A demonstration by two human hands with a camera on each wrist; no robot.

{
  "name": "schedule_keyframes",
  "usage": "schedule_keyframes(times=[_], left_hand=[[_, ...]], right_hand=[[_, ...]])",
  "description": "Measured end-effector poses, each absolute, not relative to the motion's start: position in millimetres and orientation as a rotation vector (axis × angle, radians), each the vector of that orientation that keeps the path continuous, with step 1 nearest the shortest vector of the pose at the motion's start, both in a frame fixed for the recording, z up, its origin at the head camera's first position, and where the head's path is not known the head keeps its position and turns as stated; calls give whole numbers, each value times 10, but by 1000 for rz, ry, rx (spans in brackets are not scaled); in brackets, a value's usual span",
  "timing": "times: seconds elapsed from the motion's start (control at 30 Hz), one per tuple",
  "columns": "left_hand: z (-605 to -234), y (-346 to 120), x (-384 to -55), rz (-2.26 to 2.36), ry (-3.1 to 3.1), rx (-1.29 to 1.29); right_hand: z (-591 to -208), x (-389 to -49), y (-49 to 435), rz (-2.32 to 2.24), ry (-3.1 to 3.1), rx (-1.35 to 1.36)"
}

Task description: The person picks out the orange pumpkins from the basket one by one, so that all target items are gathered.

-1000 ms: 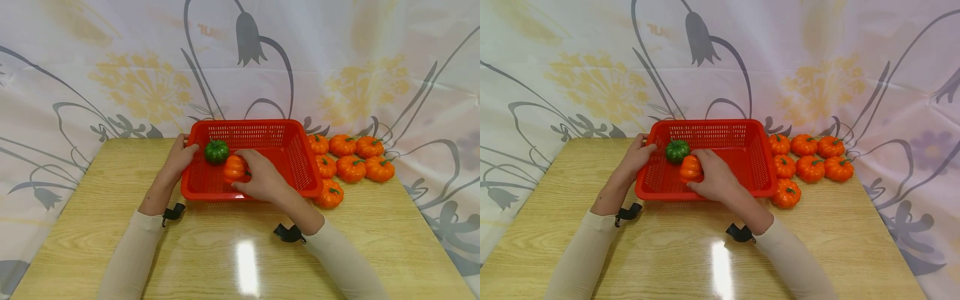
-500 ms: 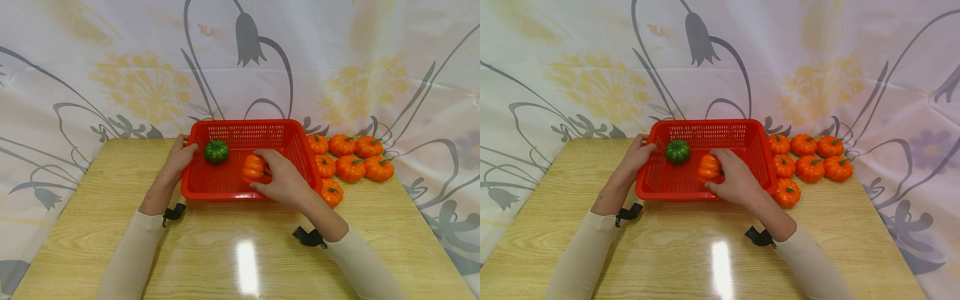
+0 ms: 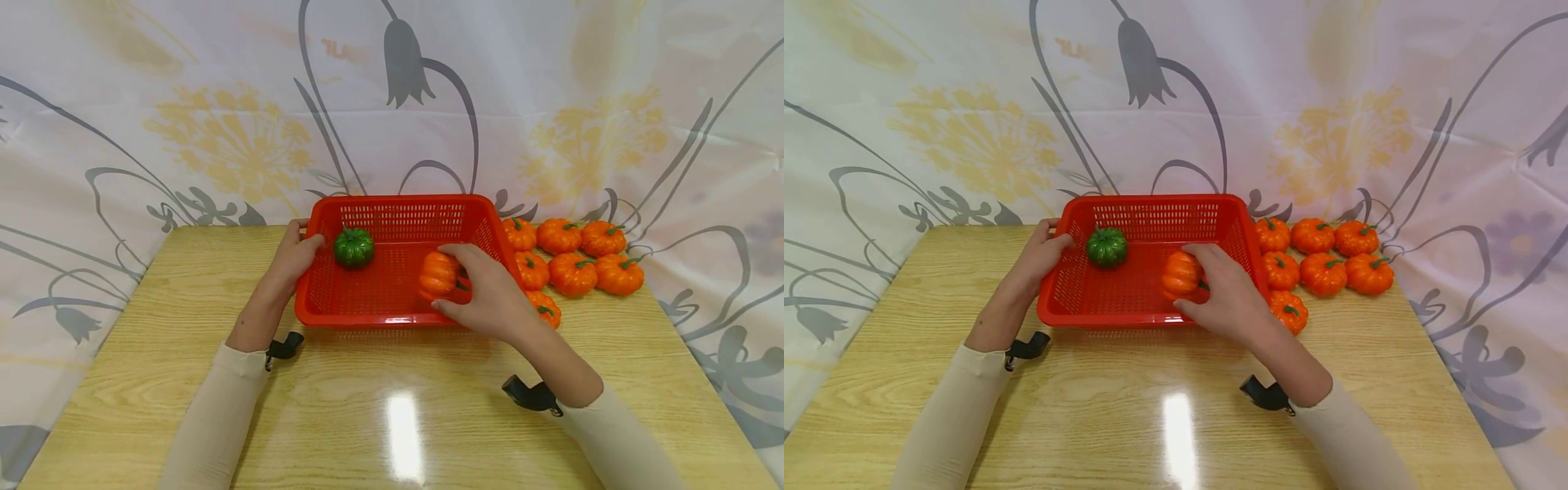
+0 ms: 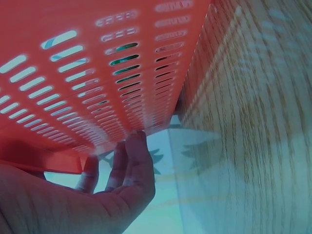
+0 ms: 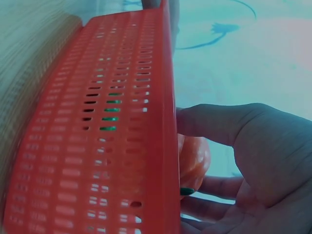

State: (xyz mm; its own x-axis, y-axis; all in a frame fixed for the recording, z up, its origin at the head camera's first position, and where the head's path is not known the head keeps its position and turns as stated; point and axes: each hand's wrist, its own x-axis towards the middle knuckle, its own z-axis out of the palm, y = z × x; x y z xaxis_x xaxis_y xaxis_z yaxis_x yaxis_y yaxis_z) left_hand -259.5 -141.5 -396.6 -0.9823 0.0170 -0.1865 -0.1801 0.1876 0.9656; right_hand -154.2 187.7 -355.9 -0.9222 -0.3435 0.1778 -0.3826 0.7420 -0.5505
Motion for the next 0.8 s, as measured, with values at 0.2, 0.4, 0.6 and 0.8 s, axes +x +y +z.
schedule_keyframes(times=[0.2, 0.4, 0.6, 0.8], left_hand=[[-3959, -1425, -2582, 1921, 2284, -139], [-3948, -1419, -2579, 1943, 2247, -145], [-3961, -1411, -2584, 1987, 2190, -153], [-3961, -1425, -2595, 2003, 2173, -154]], right_hand=[[-3529, -1482, 1998, 938, -2874, 562], [-3492, -1427, 2168, 896, -2887, 506], [-3414, -1328, 2416, 877, -2897, 436], [-3361, -1225, 2642, 965, -2847, 408]])
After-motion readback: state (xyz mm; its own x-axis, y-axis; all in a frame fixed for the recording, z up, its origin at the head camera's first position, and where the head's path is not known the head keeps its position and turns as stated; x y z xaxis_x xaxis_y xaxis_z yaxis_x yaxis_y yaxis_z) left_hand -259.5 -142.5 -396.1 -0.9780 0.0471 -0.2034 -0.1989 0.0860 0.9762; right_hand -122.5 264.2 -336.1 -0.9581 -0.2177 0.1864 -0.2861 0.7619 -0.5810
